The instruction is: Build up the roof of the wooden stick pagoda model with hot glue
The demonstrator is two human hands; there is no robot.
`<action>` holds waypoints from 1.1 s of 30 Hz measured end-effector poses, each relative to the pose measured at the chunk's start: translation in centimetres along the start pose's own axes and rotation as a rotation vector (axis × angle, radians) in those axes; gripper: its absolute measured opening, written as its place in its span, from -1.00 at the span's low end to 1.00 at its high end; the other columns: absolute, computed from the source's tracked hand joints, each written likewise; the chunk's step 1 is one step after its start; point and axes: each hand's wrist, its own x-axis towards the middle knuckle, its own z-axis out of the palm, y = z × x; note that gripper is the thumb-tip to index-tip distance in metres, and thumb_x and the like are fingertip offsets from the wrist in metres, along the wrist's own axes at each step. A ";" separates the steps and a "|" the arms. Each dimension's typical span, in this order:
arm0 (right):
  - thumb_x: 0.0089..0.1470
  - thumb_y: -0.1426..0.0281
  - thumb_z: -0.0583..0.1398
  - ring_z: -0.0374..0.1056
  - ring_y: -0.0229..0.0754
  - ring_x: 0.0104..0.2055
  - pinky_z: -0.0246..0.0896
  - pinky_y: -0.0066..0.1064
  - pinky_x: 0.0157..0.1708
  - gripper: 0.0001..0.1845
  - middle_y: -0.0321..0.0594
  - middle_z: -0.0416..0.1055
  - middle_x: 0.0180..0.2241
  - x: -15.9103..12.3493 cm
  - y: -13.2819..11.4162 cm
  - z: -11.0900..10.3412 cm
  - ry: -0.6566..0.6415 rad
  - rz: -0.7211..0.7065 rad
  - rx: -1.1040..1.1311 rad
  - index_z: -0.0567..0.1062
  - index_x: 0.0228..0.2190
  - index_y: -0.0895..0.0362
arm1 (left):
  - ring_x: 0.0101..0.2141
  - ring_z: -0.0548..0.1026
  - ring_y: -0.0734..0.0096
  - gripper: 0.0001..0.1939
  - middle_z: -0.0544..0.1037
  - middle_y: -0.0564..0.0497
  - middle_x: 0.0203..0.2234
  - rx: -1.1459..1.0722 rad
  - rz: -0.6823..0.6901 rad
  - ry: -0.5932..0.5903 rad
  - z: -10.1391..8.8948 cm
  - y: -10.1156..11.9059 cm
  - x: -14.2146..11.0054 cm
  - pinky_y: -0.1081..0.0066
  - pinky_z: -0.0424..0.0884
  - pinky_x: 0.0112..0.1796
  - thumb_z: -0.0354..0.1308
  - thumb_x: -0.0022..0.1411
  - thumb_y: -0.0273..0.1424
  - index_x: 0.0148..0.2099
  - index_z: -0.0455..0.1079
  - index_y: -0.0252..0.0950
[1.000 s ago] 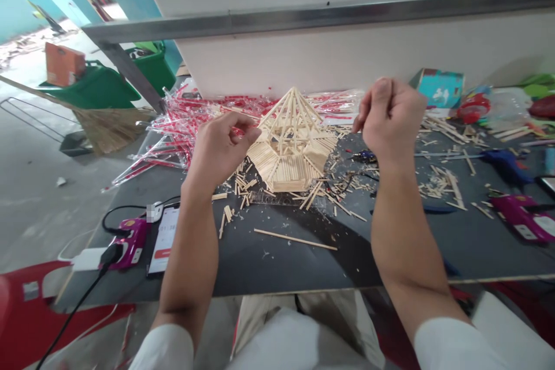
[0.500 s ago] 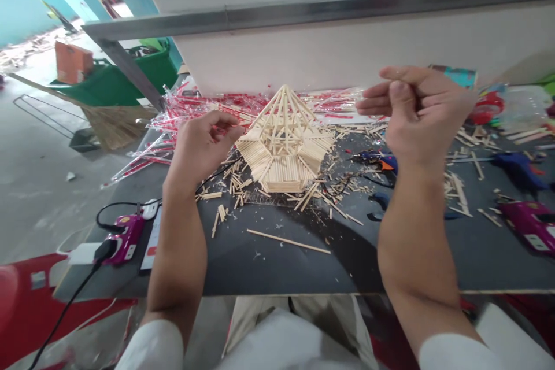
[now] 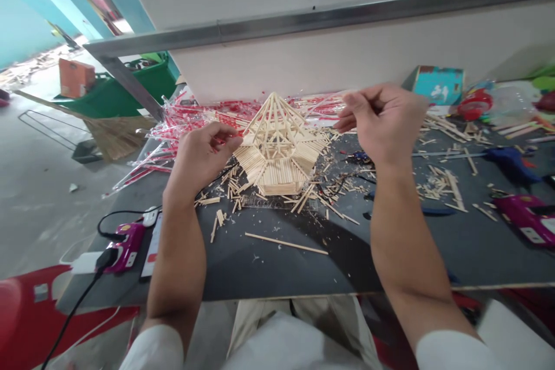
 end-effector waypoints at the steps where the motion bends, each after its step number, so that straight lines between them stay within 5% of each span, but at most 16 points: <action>1: 0.27 -0.03 0.26 0.59 -0.05 -0.40 0.59 -0.19 -0.39 -0.61 -0.17 0.59 -0.42 0.0 0.2 0.2 -0.025 -0.010 0.020 0.54 -0.31 0.04 | -0.38 0.54 0.37 -0.71 0.69 -0.01 -0.27 0.002 0.000 0.002 0.0 -0.1 0.0 0.33 0.46 -0.29 0.26 0.30 -0.13 -0.07 0.60 -0.18; 8: 0.35 0.02 0.18 0.63 -0.04 -0.05 0.61 -0.10 0.02 -0.63 -0.19 0.64 -0.05 -0.2 0.4 1.1 -0.110 -0.081 0.094 0.61 -0.08 -0.01 | -0.38 0.54 0.36 -0.72 0.69 0.00 -0.28 0.010 0.018 -0.016 -0.2 -0.2 0.0 0.30 0.46 -0.28 0.26 0.31 -0.12 -0.08 0.60 -0.16; 14: 0.10 0.04 0.41 0.55 -0.08 -0.44 0.59 -0.15 -0.37 -0.69 -0.18 0.63 -0.38 -0.1 -0.1 1.2 0.028 -0.002 0.043 0.63 -0.37 0.02 | -0.40 0.53 0.37 -0.75 0.68 0.02 -0.31 -0.002 0.023 -0.030 -0.5 -0.3 -0.1 0.32 0.44 -0.30 0.27 0.30 -0.14 -0.10 0.60 -0.16; 18: 0.20 0.00 0.32 0.53 -0.07 -0.47 0.53 -0.14 -0.43 -0.63 -0.15 0.59 -0.46 0.0 -0.5 0.1 0.027 0.036 -0.020 0.58 -0.40 0.02 | -0.40 0.53 0.36 -0.75 0.68 0.02 -0.33 0.015 0.010 -0.036 -0.4 -0.8 0.1 0.31 0.43 -0.28 0.28 0.29 -0.13 -0.12 0.61 -0.16; 25: 0.34 -0.08 0.11 0.50 0.05 0.13 0.41 -0.02 0.17 -0.52 -0.13 0.53 0.17 0.9 0.4 -1.9 -0.164 -0.009 -0.107 0.50 0.10 -0.11 | -0.38 0.54 0.22 -0.72 0.68 -0.04 -0.35 0.163 -0.113 -0.187 -0.4 -2.1 0.5 0.26 0.37 -0.32 0.29 0.24 -0.09 -0.17 0.61 -0.16; 30: 0.05 0.01 0.43 0.56 0.06 -0.23 0.53 0.00 -0.11 -0.64 -0.03 0.66 -0.22 1.1 1.6 -1.1 -0.043 0.010 -0.077 0.65 -0.28 0.00 | -0.46 0.52 0.19 -0.67 0.64 -0.08 -0.45 0.280 -0.177 -0.379 -0.1 -2.9 0.6 0.27 0.33 -0.40 0.17 0.29 -0.06 -0.22 0.58 -0.19; 33: 0.17 0.14 0.35 0.54 0.00 -0.40 0.51 -0.07 -0.32 -0.74 -0.03 0.62 -0.38 0.9 1.8 -1.2 -0.073 0.074 -0.150 0.64 -0.34 0.08 | -0.48 0.51 0.23 -0.65 0.60 -0.05 -0.50 0.292 -0.102 -0.440 0.0 -3.2 0.5 0.32 0.28 -0.44 0.15 0.30 -0.04 -0.27 0.55 -0.19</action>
